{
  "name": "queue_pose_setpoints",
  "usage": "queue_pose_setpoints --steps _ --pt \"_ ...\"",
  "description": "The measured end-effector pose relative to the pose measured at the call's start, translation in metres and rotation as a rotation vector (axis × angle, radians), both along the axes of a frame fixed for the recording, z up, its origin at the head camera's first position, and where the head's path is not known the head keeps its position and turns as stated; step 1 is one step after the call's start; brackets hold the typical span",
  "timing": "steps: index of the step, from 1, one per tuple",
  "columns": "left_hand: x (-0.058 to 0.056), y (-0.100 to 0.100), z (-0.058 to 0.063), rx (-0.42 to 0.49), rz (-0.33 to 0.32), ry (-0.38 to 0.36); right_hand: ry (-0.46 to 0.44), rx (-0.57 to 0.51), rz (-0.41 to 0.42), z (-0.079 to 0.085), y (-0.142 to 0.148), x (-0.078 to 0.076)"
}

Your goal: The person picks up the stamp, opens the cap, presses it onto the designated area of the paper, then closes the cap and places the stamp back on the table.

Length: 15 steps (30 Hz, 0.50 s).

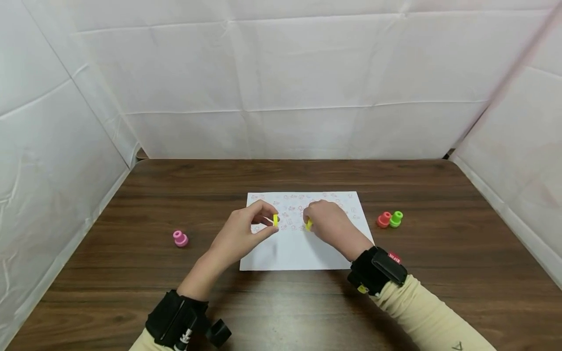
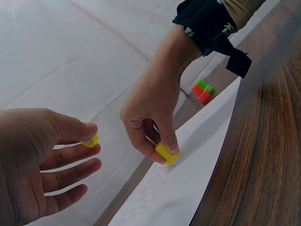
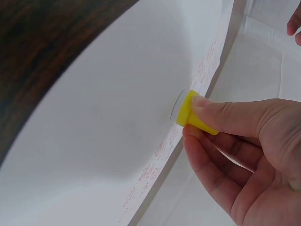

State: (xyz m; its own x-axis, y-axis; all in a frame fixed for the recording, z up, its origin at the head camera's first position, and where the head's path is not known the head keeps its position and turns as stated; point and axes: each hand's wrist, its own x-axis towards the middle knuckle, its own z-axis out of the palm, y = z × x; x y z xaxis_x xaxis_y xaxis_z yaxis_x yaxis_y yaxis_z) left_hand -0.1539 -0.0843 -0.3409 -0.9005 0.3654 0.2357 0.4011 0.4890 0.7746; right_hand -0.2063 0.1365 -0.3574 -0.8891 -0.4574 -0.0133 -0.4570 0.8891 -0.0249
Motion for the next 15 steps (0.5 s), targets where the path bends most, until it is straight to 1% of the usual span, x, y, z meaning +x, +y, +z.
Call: queue_pose_setpoints --steps 9,15 --pt "-0.0001 0.0012 -0.0026 -0.004 -0.003 -0.005 0.019 0.008 -0.013 0.0001 -0.0010 0.0028" --pt "-0.0004 0.0031 -0.0037 0.009 -0.012 -0.009 0.025 0.008 -0.011 0.0004 -0.0012 0.0034"
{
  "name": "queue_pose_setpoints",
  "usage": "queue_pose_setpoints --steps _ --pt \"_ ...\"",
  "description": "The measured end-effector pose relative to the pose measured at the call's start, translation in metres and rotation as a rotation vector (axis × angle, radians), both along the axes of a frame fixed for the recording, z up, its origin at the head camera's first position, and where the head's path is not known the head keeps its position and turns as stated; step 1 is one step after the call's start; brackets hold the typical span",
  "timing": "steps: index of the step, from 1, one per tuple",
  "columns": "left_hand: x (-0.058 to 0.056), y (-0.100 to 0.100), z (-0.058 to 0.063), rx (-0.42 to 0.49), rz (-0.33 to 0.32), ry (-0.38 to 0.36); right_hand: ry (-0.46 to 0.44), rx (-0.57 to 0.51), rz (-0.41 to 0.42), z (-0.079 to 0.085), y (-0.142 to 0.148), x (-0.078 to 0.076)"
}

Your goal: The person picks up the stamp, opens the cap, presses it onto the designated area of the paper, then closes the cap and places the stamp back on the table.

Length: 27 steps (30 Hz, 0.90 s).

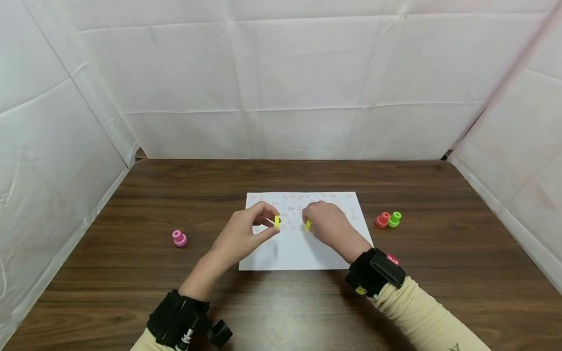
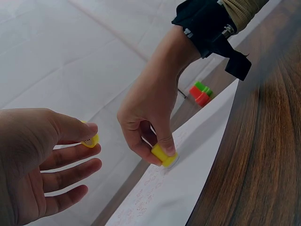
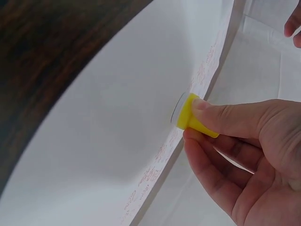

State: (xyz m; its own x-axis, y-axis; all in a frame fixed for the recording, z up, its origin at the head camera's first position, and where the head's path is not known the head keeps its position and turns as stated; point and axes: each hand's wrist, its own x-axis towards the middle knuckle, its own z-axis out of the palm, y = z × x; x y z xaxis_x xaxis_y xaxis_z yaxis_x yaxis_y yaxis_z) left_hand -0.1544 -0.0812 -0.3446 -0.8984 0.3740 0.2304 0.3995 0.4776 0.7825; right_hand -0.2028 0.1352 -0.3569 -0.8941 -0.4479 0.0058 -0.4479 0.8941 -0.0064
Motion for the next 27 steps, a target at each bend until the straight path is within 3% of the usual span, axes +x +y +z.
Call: queue_pose_setpoints --steps 10,14,20,27 --pt "0.000 0.002 0.001 -0.028 0.006 0.015 -0.086 -0.073 -0.005 0.002 0.007 -0.007" --pt "0.000 0.005 0.000 -0.025 -0.011 0.001 -0.140 -0.190 -0.057 0.004 0.019 -0.008" --pt "-0.002 0.008 -0.001 -0.030 -0.002 -0.007 -0.123 -0.381 -0.102 0.012 0.035 -0.004" --pt "-0.001 0.007 -0.006 -0.144 -0.007 -0.058 -0.128 -0.495 -0.109 0.019 0.046 0.008"
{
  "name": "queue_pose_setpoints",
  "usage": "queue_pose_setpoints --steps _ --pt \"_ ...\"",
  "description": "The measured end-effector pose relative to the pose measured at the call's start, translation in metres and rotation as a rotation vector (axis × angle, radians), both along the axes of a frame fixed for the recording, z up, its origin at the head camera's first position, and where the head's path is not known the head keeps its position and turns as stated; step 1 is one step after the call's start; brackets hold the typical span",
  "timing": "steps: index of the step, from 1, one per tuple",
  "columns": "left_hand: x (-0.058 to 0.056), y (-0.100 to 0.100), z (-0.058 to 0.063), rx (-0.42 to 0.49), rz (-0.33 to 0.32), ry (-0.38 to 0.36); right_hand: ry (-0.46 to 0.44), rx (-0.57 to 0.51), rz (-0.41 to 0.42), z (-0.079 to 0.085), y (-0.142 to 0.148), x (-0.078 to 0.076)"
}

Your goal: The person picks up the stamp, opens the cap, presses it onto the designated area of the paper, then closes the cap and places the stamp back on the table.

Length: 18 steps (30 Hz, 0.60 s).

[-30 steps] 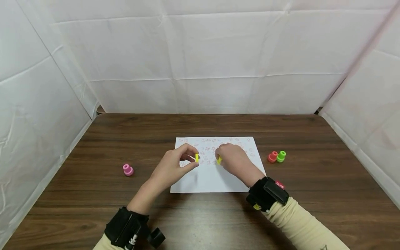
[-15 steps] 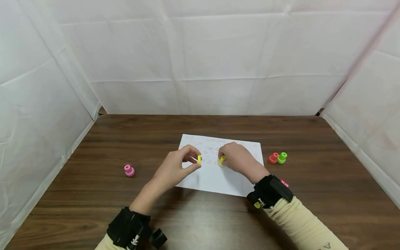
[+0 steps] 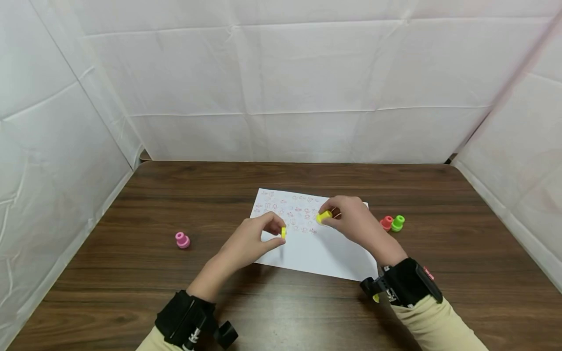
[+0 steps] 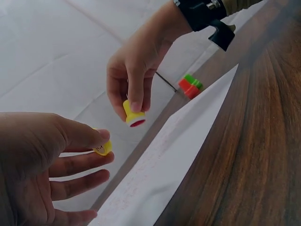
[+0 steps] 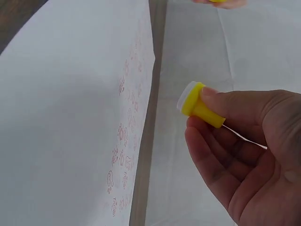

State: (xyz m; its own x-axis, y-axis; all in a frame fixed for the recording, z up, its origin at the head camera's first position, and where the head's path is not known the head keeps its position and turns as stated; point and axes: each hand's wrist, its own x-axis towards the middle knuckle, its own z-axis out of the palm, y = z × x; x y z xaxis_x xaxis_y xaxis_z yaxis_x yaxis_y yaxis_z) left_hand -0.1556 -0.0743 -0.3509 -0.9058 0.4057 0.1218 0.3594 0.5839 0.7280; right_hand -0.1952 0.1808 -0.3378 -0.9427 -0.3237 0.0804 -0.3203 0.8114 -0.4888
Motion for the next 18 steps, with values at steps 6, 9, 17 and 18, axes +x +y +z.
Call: queue_pose_setpoints --steps 6,9,17,18 --pt "0.001 -0.002 -0.004 -0.022 -0.011 -0.022 0.016 -0.068 -0.004 0.002 0.003 0.008" --pt "0.000 -0.001 -0.003 -0.008 -0.024 -0.001 0.033 -0.125 0.006 0.002 0.002 0.012" --pt "-0.003 0.012 0.000 0.035 -0.003 0.016 0.051 -0.218 0.039 0.007 -0.005 0.021" --pt "-0.003 0.013 0.000 0.040 0.000 0.013 0.049 -0.222 0.041 0.007 -0.005 0.021"
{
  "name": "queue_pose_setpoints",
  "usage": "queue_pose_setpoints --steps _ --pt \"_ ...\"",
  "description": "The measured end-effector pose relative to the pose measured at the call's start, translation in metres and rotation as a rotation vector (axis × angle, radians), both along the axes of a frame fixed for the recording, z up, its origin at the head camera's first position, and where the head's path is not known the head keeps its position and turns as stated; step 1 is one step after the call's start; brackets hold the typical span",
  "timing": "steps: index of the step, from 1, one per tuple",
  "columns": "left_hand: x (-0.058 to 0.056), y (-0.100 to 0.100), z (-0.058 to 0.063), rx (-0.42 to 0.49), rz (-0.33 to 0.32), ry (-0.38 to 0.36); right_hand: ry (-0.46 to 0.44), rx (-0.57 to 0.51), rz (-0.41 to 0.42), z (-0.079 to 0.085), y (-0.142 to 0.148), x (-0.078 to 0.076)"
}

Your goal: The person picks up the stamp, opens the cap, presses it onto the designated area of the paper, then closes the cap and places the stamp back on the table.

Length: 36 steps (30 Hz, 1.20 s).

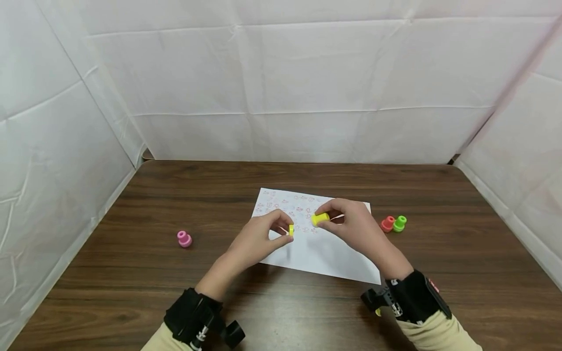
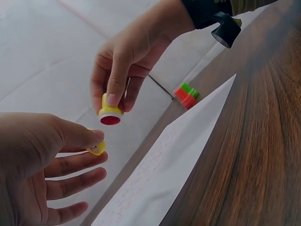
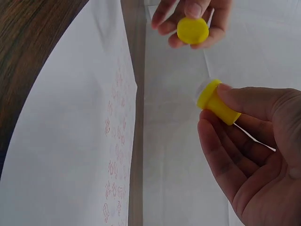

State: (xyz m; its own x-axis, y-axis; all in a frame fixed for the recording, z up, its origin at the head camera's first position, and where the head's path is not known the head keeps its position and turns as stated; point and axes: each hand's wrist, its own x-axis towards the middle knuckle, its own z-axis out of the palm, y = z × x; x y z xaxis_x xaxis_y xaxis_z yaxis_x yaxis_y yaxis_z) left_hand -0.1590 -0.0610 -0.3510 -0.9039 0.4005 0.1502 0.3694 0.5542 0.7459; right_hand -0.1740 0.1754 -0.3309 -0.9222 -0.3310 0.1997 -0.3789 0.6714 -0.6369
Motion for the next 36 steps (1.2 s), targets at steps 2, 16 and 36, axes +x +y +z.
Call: queue_pose_setpoints --steps 2,16,36 --pt "0.000 0.003 0.000 0.014 0.006 -0.004 -0.001 -0.008 0.004 0.000 -0.001 0.001" --pt "0.000 0.020 0.001 0.085 0.014 -0.001 -0.012 -0.065 0.022 -0.001 -0.008 0.009" --pt "-0.001 0.025 0.003 0.120 0.007 0.013 -0.015 -0.102 0.019 0.000 -0.013 0.012"
